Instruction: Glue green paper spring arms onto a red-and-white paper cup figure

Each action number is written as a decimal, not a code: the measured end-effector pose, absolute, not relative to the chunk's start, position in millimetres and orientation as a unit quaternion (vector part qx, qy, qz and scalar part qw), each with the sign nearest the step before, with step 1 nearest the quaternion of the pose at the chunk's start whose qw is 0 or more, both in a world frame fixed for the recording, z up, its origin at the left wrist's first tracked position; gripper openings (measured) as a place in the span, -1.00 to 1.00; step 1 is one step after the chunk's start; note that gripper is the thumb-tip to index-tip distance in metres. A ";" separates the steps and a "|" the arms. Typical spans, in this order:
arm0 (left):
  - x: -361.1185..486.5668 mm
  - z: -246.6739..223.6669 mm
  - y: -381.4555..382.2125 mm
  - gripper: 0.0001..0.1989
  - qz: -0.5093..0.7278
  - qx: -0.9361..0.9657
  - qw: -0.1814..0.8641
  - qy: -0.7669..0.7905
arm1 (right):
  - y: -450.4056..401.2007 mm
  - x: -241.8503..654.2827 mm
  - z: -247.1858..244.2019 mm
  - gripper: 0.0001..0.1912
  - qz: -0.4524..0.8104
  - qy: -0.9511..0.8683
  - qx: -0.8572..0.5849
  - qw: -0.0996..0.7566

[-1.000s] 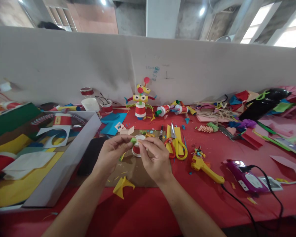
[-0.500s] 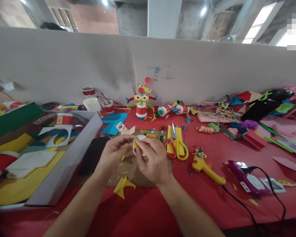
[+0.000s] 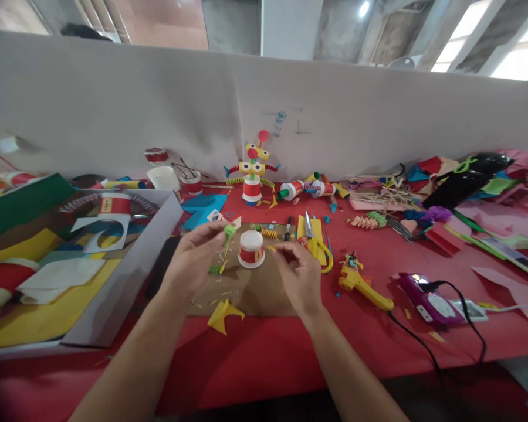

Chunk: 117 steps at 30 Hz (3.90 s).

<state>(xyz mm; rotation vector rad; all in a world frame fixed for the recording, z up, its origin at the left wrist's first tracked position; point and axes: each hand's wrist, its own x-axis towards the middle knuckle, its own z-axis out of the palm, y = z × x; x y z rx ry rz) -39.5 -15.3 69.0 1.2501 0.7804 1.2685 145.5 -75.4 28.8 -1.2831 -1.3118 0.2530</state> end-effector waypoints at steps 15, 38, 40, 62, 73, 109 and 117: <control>-45.3 59.6 -84.3 -0.74 0.532 0.525 0.556 0.364 | -137.8 215.2 -7.9 -0.68 -0.089 -0.723 -0.616 0.300; 1.8 -7.6 -129.2 -0.82 0.590 0.417 0.574 0.386 | -164.5 272.2 35.0 -0.65 0.005 -0.608 -0.776 0.165; 1.8 -8.2 -127.9 -0.83 0.598 0.429 0.557 0.385 | -172.6 257.6 48.5 -0.56 0.143 -0.630 -0.729 0.224; 0.3 -17.8 -125.3 -0.84 0.572 0.489 0.516 0.410 | -182.0 207.7 62.9 -0.47 0.386 -0.657 -0.595 0.258; 0.1 -15.6 -126.3 -0.85 0.578 0.481 0.510 0.417 | -182.0 204.5 66.9 -0.47 0.368 -0.648 -0.613 0.262; -41.6 70.1 -0.7 -0.88 0.685 0.411 0.538 0.270 | -127.6 243.2 22.7 -0.60 -0.096 -0.666 -0.729 0.127; -53.6 53.8 4.4 -0.91 0.621 0.352 0.664 0.223 | -98.9 163.7 -1.0 -0.78 0.032 -0.703 -0.697 0.137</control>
